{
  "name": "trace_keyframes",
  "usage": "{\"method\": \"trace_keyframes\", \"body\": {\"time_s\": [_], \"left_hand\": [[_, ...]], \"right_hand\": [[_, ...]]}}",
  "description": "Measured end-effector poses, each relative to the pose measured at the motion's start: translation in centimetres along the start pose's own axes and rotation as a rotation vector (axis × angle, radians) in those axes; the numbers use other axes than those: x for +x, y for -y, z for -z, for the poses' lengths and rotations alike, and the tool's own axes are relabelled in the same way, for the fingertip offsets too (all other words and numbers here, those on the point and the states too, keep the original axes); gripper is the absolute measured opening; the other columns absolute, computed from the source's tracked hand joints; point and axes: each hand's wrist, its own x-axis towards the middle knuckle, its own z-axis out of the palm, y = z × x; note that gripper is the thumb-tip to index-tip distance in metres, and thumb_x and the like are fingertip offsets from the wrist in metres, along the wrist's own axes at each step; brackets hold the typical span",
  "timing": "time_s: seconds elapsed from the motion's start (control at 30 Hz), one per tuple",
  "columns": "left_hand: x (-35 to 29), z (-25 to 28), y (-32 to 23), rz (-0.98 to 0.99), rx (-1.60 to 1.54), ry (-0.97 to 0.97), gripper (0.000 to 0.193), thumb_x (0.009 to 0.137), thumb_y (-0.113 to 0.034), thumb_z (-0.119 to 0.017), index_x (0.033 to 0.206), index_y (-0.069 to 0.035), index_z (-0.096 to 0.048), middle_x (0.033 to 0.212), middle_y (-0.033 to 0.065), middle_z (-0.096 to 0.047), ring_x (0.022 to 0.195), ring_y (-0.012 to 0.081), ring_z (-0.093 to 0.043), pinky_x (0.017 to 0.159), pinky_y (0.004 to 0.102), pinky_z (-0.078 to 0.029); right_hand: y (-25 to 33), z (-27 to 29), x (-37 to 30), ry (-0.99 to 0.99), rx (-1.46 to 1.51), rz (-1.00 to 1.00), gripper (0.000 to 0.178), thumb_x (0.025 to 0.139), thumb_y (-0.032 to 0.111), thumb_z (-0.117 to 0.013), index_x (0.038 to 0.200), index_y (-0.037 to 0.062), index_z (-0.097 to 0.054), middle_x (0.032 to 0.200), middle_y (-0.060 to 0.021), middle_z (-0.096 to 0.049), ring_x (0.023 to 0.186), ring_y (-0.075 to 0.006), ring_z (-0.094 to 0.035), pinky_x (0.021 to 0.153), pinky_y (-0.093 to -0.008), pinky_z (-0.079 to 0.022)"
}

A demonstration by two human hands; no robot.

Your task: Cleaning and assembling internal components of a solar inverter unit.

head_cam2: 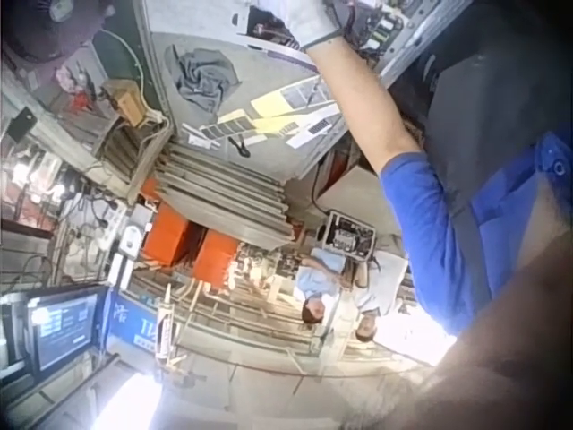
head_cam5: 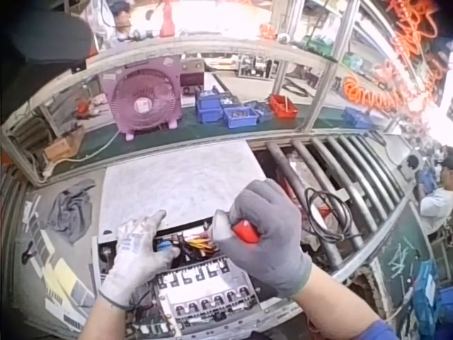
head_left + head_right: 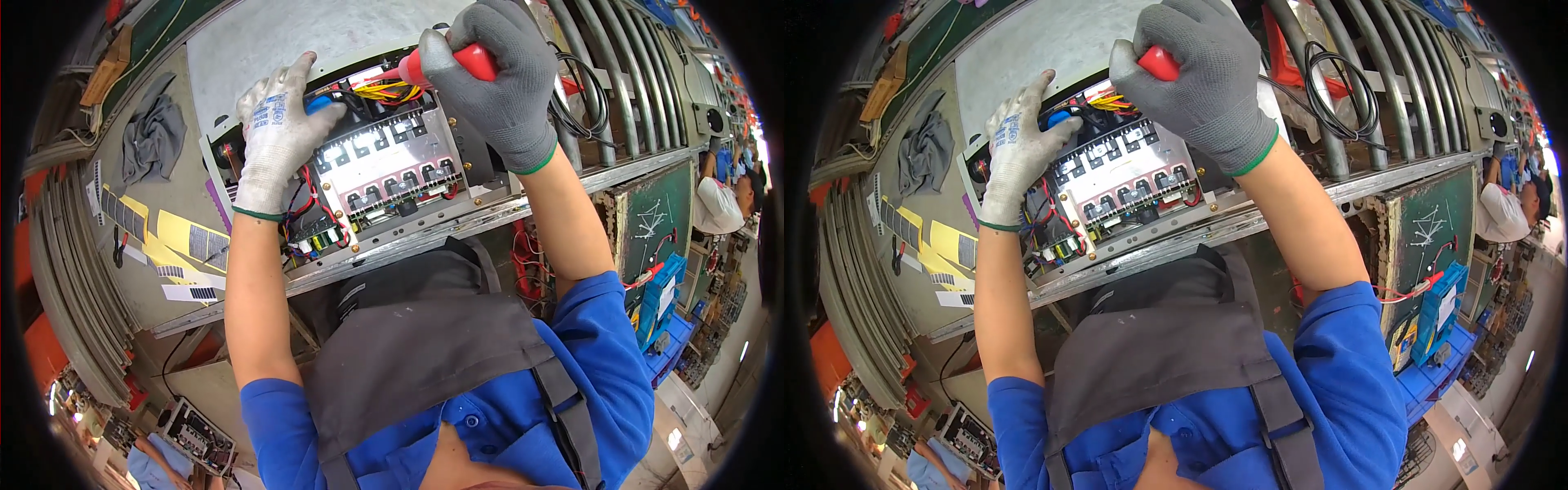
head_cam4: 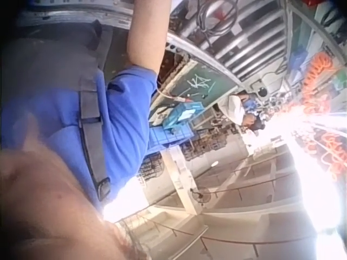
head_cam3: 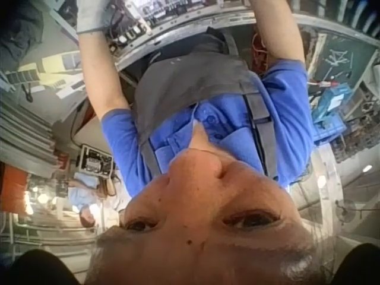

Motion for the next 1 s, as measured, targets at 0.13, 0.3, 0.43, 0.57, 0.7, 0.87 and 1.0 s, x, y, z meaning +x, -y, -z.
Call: {"method": "trace_keyframes", "body": {"time_s": [0.13, 0.3, 0.43, 0.57, 0.7, 0.87, 1.0], "left_hand": [[0.5, 0.6, -1.3, -0.022, -0.012, 0.043, 0.093, 0.074, -0.058, -0.076, 0.152, -0.017, -0.046, 0.139, 0.0113, -0.057, 0.136, 0.0322, -0.046, 0.12, 0.0474, -0.019], [0.1, 0.2, -1.0, -0.036, 0.042, -0.002, 0.093, 0.075, -0.06, -0.076, 0.152, -0.016, -0.045, 0.142, 0.0127, -0.055, 0.14, 0.0317, -0.043, 0.122, 0.0502, -0.014], [0.4, 0.3, -1.2, -0.036, 0.011, 0.029, 0.093, 0.075, -0.059, -0.077, 0.152, -0.017, -0.046, 0.144, 0.0143, -0.053, 0.14, 0.031, -0.042, 0.122, 0.0535, -0.009], [0.5, -0.5, -1.6, -0.047, 0.114, -0.041, 0.091, 0.075, -0.055, -0.08, 0.15, -0.015, -0.047, 0.139, 0.0136, -0.058, 0.133, 0.0277, -0.051, 0.12, 0.0507, -0.019], [1.0, -0.8, -2.8, -0.171, 0.045, -0.146, 0.092, 0.074, -0.056, -0.081, 0.147, -0.011, -0.05, 0.14, 0.0147, -0.056, 0.136, 0.0301, -0.047, 0.121, 0.0563, -0.01], [1.8, -1.3, -4.0, -0.291, 0.065, -0.171, 0.092, 0.07, -0.05, -0.086, 0.144, -0.007, -0.051, 0.126, 0.013, -0.064, 0.122, 0.0304, -0.057, 0.118, 0.0553, -0.021], [2.1, -0.4, -5.4, -0.323, 0.144, -0.109, 0.089, 0.07, -0.049, -0.086, 0.141, -0.005, -0.053, 0.12, 0.0136, -0.065, 0.112, 0.0302, -0.063, 0.107, 0.0483, -0.039]], "right_hand": [[-4.4, -1.1, -1.6, -0.17, 0.095, 0.301, 0.024, 0.072, -0.001, -0.072, 0.065, 0.0072, -0.05, 0.065, -0.0083, -0.048, 0.06, -0.0266, -0.051, 0.055, -0.037, -0.041], [0.8, 1.3, 0.0, 0.107, -0.159, -0.221, 0.025, 0.072, -0.001, -0.072, 0.065, 0.0069, -0.05, 0.065, -0.0083, -0.048, 0.06, -0.0264, -0.051, 0.055, -0.0364, -0.04], [0.5, 1.3, 0.1, 0.098, -0.153, -0.184, 0.026, 0.072, -0.002, -0.073, 0.064, 0.0069, -0.049, 0.065, -0.0077, -0.048, 0.059, -0.0251, -0.05, 0.055, -0.036, -0.04], [-3.9, -0.1, -1.6, -0.253, 0.203, 0.21, 0.027, 0.073, -0.002, -0.073, 0.064, 0.007, -0.049, 0.065, -0.0075, -0.048, 0.059, -0.0245, -0.05, 0.055, -0.036, -0.04], [-0.3, 2.6, -0.6, 0.127, -0.196, -0.225, 0.026, 0.073, -0.002, -0.074, 0.066, 0.0073, -0.051, 0.068, -0.0079, -0.05, 0.06, -0.0242, -0.052, 0.056, -0.0358, -0.042], [-4.6, 3.9, -4.5, -0.091, -0.023, -0.351, 0.012, 0.086, 0.001, -0.075, 0.084, 0.0018, -0.063, 0.081, -0.0022, -0.061, 0.075, -0.0081, -0.056, 0.068, -0.0229, -0.046], [-8.2, 6.3, -8.2, -0.018, -0.304, -0.279, 0.027, 0.094, 0.017, -0.068, 0.116, 0.0035, -0.062, 0.108, -0.0118, -0.065, 0.091, -0.0162, -0.064, 0.073, -0.0304, -0.055]]}}
